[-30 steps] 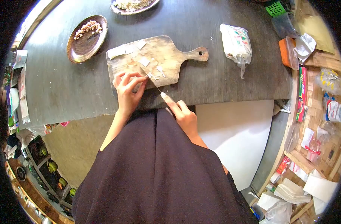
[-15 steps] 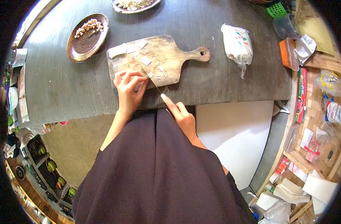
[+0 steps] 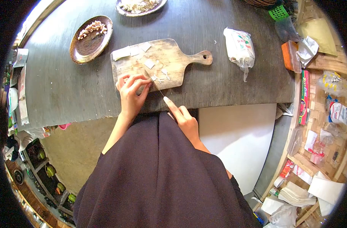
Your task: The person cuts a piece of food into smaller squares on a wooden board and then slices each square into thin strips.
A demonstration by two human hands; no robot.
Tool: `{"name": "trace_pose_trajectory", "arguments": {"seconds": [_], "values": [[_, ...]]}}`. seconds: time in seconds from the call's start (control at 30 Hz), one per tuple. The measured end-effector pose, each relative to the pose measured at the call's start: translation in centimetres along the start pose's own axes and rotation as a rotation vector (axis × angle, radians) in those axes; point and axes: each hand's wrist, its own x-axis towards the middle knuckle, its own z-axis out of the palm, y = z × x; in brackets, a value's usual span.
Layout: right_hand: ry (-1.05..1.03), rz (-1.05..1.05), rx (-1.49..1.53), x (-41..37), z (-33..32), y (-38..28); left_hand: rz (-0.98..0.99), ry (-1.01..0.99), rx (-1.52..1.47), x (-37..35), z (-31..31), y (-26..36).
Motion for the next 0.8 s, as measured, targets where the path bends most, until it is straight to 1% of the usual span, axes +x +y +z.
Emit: {"name": "trace_pose_trajectory", "arguments": {"seconds": [0.1, 0.23, 0.33, 0.43, 0.57, 0.63, 0.8], "values": [[0.025, -0.050, -0.003, -0.1, 1.2, 1.0, 0.002, 0.003, -0.003, 0.0, 0.0, -0.1], [0.043, -0.019, -0.013, 0.5, 1.3, 0.8, 0.005, -0.002, -0.007, -0.2, 0.2, -0.4], [0.049, -0.057, -0.048, 0.9, 1.3, 0.6, 0.007, 0.010, 0.015, -0.1, 0.1, -0.1], [0.038, -0.044, -0.013, 0.7, 0.9, 0.1, -0.004, 0.029, 0.066, -0.6, 0.3, 0.0], [0.006, -0.011, -0.015, 0.3, 0.6, -0.1, -0.030, 0.039, 0.064, -0.6, 0.2, 0.3], [-0.016, 0.009, -0.007, 0.2, 0.9, 0.1, -0.011, 0.026, 0.045, -0.7, 0.4, 0.0], [0.048, -0.081, -0.052, 1.0, 1.8, 0.7, -0.009, 0.021, 0.051, -0.8, 0.4, -0.1]]}}
